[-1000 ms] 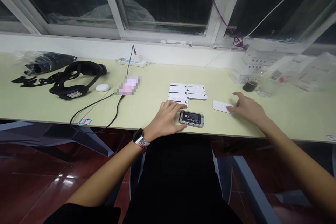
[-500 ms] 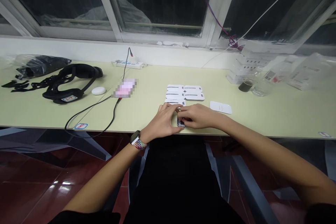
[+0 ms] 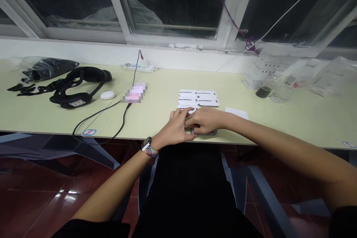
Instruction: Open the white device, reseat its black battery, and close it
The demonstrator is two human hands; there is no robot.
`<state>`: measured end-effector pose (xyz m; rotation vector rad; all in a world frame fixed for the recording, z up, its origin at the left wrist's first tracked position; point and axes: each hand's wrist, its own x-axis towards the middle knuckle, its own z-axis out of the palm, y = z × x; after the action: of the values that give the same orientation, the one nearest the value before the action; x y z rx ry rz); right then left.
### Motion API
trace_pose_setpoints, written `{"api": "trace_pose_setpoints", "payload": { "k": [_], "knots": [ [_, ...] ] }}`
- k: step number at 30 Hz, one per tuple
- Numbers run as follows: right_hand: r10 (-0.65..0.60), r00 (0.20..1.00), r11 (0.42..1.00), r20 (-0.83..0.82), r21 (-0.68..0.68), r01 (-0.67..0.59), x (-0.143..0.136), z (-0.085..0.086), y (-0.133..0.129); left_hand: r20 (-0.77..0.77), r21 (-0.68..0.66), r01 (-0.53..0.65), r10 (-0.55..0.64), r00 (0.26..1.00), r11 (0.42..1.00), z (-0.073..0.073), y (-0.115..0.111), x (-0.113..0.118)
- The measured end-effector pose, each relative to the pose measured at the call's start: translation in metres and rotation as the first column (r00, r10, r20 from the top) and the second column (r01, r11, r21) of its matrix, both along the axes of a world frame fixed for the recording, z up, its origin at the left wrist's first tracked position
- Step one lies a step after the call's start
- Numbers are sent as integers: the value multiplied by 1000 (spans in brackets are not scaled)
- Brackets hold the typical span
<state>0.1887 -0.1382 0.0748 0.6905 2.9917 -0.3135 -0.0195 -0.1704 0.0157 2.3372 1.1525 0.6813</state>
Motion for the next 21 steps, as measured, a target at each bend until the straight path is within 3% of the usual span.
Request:
{"api": "trace_pose_setpoints", "payload": {
  "k": [10,16,21],
  "knots": [
    [7,999,999,-48,46,-5,-2,7,1,3,8,2,-2,1000,1000,1,0,0],
    [-34,991,998,-132,51,41,25,29,-10,36,-32,-10,11,999,999,-3,2,-1],
    [-123,983,981,-136,135,142,54,39,-21,50,-32,15,-13,999,999,1,0,0]
  ]
}}
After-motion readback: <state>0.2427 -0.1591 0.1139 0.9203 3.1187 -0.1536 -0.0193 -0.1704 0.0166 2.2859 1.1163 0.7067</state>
